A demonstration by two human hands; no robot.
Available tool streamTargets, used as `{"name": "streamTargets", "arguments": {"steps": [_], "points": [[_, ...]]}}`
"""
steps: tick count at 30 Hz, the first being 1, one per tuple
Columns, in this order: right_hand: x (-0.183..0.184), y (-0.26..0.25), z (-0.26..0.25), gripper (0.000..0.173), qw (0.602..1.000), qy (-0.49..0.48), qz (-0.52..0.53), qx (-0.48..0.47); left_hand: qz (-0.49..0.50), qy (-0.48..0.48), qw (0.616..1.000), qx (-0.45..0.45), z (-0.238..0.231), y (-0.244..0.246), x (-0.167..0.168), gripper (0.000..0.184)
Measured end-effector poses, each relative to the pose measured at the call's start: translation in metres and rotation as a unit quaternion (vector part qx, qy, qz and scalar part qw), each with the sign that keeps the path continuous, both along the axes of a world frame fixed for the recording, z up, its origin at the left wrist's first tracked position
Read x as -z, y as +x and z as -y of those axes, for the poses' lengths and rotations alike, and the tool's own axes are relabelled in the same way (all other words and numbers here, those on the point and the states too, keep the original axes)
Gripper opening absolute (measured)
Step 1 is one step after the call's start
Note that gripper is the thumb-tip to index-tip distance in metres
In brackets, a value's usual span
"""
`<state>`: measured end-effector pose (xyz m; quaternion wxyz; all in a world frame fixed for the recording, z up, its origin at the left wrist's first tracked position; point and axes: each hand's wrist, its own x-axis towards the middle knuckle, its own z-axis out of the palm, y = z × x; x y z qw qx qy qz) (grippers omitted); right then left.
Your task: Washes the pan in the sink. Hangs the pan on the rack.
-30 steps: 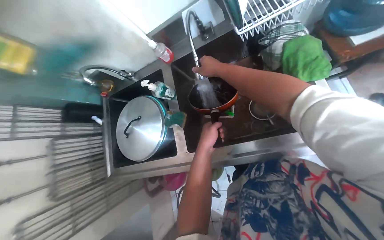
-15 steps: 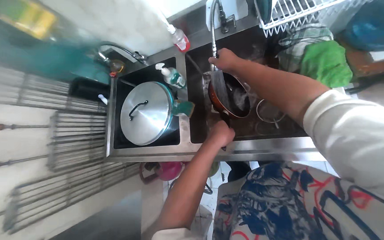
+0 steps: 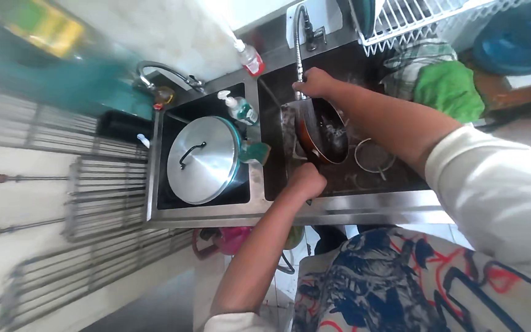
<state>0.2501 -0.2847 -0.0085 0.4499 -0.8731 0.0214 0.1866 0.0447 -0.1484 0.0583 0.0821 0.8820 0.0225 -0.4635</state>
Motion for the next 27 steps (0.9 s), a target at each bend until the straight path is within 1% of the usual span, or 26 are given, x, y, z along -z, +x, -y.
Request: {"name": "streamTargets", "arguments": {"steps": [3, 6, 8, 10, 11, 12, 13, 14, 15, 16, 17, 18, 19, 20, 21, 22, 23, 24, 25, 26, 27], "points": [[0.009, -0.003, 0.007, 0.05, 1.0, -0.003, 0.014, 0.008, 0.002, -0.048, 0.998, -0.038, -0.022, -0.002, 0.007, 0.034], [0.023, -0.006, 0.012, 0.049, 1.0, -0.007, 0.021, 0.017, -0.013, -0.131, 0.987, -0.097, -0.046, -0.009, 0.012, 0.035], [0.036, -0.008, 0.012, 0.049, 0.999, -0.005, 0.036, 0.023, -0.024, -0.201, 0.967, -0.153, -0.059, -0.016, 0.017, 0.027], [0.05, -0.01, 0.01, 0.048, 0.996, 0.042, 0.064, 0.038, -0.034, -0.258, 0.944, -0.201, -0.068, -0.024, 0.025, 0.021], [0.056, -0.013, 0.01, 0.051, 0.991, 0.1, 0.065, 0.053, -0.037, -0.276, 0.936, -0.216, -0.07, -0.028, 0.029, 0.021], [0.06, -0.021, 0.009, 0.058, 0.979, 0.186, 0.041, 0.076, -0.038, -0.289, 0.93, -0.225, -0.071, -0.031, 0.032, 0.021], [0.06, -0.033, 0.007, 0.065, 0.951, 0.289, -0.017, 0.104, -0.036, -0.298, 0.925, -0.231, -0.071, -0.035, 0.034, 0.022], [0.061, -0.044, 0.004, 0.063, 0.91, 0.385, -0.084, 0.131, -0.036, -0.307, 0.922, -0.234, -0.071, -0.036, 0.036, 0.022], [0.066, -0.053, 0.0, 0.053, 0.862, 0.457, -0.146, 0.163, -0.035, -0.314, 0.918, -0.237, -0.072, -0.038, 0.039, 0.022], [0.076, -0.058, -0.007, 0.043, 0.827, 0.493, -0.193, 0.191, -0.036, -0.321, 0.915, -0.243, -0.072, -0.039, 0.042, 0.023], [0.085, -0.059, -0.015, 0.032, 0.818, 0.489, -0.225, 0.205, -0.036, -0.328, 0.91, -0.251, -0.073, -0.039, 0.045, 0.023], [0.09, -0.058, -0.026, 0.023, 0.837, 0.442, -0.238, 0.219, -0.037, -0.336, 0.905, -0.26, -0.074, -0.039, 0.048, 0.022], [0.092, -0.055, -0.038, 0.015, 0.878, 0.356, -0.224, 0.227, -0.037, -0.345, 0.899, -0.268, -0.075, -0.039, 0.051, 0.021], [0.097, -0.05, -0.048, 0.018, 0.923, 0.266, -0.187, 0.207, -0.036, -0.355, 0.893, -0.274, -0.077, -0.04, 0.055, 0.021], [0.106, -0.043, -0.056, 0.028, 0.96, 0.192, -0.123, 0.163, -0.033, -0.366, 0.888, -0.277, -0.079, -0.041, 0.058, 0.02], [0.125, -0.032, -0.061, 0.04, 0.988, 0.111, -0.034, 0.098, -0.028, -0.374, 0.885, -0.277, -0.08, -0.043, 0.061, 0.02], [0.14, -0.019, -0.062, 0.048, 0.996, 0.07, 0.016, 0.052, -0.023, -0.377, 0.884, -0.276, -0.082, -0.044, 0.064, 0.02], [0.154, -0.01, -0.061, 0.05, 0.998, 0.036, 0.041, 0.022, -0.018, -0.378, 0.884, -0.275, -0.083, -0.047, 0.066, 0.021], [0.158, -0.007, -0.053, 0.05, 1.0, 0.01, 0.019, 0.012, -0.013, -0.379, 0.884, -0.274, -0.084, -0.049, 0.068, 0.02], [0.15, -0.01, -0.039, 0.052, 0.998, 0.015, -0.036, 0.041, -0.007, -0.381, 0.883, -0.273, -0.086, -0.05, 0.071, 0.02], [0.133, -0.012, -0.021, 0.052, 0.995, 0.014, -0.077, 0.062, -0.001, -0.384, 0.882, -0.273, -0.088, -0.052, 0.073, 0.02]]}}
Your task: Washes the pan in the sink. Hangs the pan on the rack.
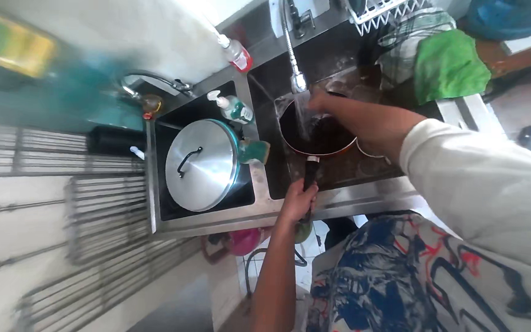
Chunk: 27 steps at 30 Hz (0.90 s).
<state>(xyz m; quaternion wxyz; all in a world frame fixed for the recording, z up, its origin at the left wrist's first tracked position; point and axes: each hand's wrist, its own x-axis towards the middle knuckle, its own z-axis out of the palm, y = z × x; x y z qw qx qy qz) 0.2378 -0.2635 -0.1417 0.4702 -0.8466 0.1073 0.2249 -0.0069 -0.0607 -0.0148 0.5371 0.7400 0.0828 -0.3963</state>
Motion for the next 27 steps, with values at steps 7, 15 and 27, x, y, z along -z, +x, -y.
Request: {"name": "streamTargets", "arguments": {"steps": [7, 15, 27], "points": [[-0.108, 0.008, 0.03, 0.055, 0.972, 0.167, 0.084, 0.139, 0.02, 0.006, 1.0, -0.022, 0.0, -0.002, 0.019, 0.02], [-0.111, 0.011, -0.009, 0.048, 0.987, 0.111, 0.103, 0.048, 0.032, -0.007, 0.999, -0.036, 0.011, -0.001, 0.031, 0.02], [-0.106, 0.02, -0.003, 0.062, 0.997, 0.036, 0.065, -0.035, -0.116, -0.126, 0.977, -0.125, 0.028, 0.01, -0.016, 0.016]]}}
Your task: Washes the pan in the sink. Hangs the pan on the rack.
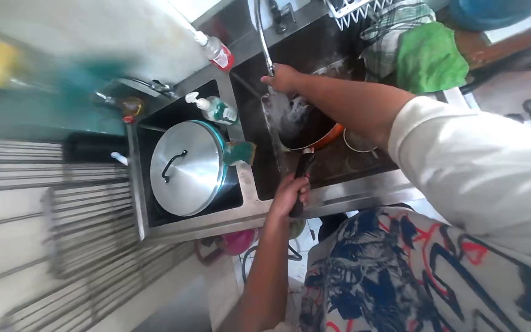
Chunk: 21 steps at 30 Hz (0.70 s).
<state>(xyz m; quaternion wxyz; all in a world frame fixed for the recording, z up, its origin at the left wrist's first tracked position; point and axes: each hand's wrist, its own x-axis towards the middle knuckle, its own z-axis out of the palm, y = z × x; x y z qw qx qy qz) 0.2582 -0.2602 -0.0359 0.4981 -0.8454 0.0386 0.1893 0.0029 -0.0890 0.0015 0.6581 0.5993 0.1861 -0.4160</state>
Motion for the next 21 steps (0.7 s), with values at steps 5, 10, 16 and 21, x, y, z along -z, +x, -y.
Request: {"name": "streamTargets", "arguments": {"steps": [5, 10, 16, 21], "points": [[-0.007, 0.01, 0.02, 0.06, 0.993, -0.093, -0.016, -0.073, -0.161, -0.207, 0.956, -0.128, -0.01, 0.018, -0.01, 0.018], [-0.04, 0.004, 0.018, 0.056, 0.975, -0.163, -0.03, -0.146, -0.262, -0.4, 0.859, -0.183, -0.001, 0.014, 0.02, 0.016], [-0.04, 0.012, 0.014, 0.057, 0.951, -0.234, -0.006, -0.203, -0.279, -0.476, 0.815, -0.176, 0.025, 0.0, 0.035, 0.017], [-0.053, 0.004, 0.018, 0.058, 0.953, -0.231, -0.017, -0.197, -0.242, -0.407, 0.868, -0.15, 0.033, -0.001, 0.018, 0.019]]}}
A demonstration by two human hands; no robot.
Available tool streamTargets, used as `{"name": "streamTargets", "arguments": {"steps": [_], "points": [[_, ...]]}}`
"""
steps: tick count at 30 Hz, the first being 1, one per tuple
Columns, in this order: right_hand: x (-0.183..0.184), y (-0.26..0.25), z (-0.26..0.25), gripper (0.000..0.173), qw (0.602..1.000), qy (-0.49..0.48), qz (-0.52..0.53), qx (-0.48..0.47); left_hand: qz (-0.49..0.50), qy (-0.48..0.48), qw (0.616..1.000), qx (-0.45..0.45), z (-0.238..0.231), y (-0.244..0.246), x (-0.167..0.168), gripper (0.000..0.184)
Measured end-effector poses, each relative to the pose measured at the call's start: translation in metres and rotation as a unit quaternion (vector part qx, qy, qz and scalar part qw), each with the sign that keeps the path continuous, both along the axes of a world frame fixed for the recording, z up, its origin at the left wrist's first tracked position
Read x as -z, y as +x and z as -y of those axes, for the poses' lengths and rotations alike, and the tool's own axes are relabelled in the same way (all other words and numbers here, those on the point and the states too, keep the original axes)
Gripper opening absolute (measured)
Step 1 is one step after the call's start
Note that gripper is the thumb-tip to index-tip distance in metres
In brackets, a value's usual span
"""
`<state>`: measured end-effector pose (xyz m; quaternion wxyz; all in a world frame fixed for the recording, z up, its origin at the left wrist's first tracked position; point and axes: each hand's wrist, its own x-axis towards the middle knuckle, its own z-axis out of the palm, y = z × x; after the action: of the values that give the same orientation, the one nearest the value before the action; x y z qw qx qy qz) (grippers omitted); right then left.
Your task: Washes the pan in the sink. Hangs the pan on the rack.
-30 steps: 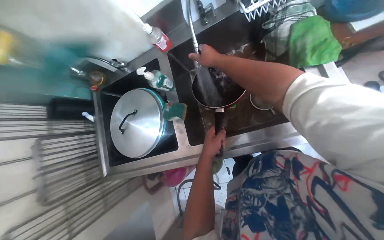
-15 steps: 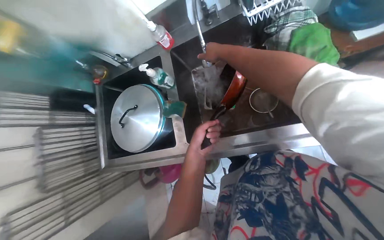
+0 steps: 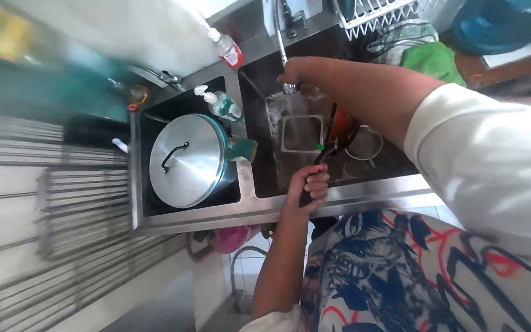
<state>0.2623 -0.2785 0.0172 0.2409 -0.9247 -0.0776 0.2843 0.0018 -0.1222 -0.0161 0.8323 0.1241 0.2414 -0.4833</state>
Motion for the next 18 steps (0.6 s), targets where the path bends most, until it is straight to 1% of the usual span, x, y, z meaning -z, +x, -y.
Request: {"name": "streamTargets", "arguments": {"steps": [2, 3, 5, 7, 9, 13, 15, 18], "points": [[-0.003, -0.001, 0.001, 0.059, 1.0, -0.004, -0.001, -0.001, 0.062, 0.128, 0.989, 0.05, 0.003, 0.001, -0.015, 0.02], [-0.004, -0.002, 0.002, 0.058, 1.0, 0.0, -0.004, 0.01, 0.099, 0.205, 0.97, 0.08, 0.005, 0.002, -0.02, 0.02], [-0.006, -0.004, 0.004, 0.055, 0.999, 0.016, -0.017, 0.039, 0.17, 0.337, 0.917, 0.129, 0.01, 0.0, -0.025, 0.015], [0.004, 0.002, 0.004, 0.054, 0.998, 0.028, -0.013, 0.058, 0.221, 0.418, 0.866, 0.16, 0.012, -0.003, -0.022, 0.007], [0.009, 0.004, 0.003, 0.055, 0.997, 0.031, -0.013, 0.074, 0.252, 0.467, 0.829, 0.175, 0.009, -0.005, -0.012, 0.008], [0.024, 0.002, 0.011, 0.06, 0.992, 0.05, 0.006, 0.116, 0.303, 0.544, 0.757, 0.2, 0.002, -0.006, 0.012, 0.018], [0.026, -0.004, 0.02, 0.063, 0.992, 0.045, 0.021, 0.117, 0.326, 0.573, 0.722, 0.208, 0.0, -0.005, 0.022, 0.022], [0.044, -0.005, 0.035, 0.061, 0.989, 0.046, 0.033, 0.133, 0.355, 0.606, 0.672, 0.236, -0.003, -0.001, 0.034, 0.027]]}}
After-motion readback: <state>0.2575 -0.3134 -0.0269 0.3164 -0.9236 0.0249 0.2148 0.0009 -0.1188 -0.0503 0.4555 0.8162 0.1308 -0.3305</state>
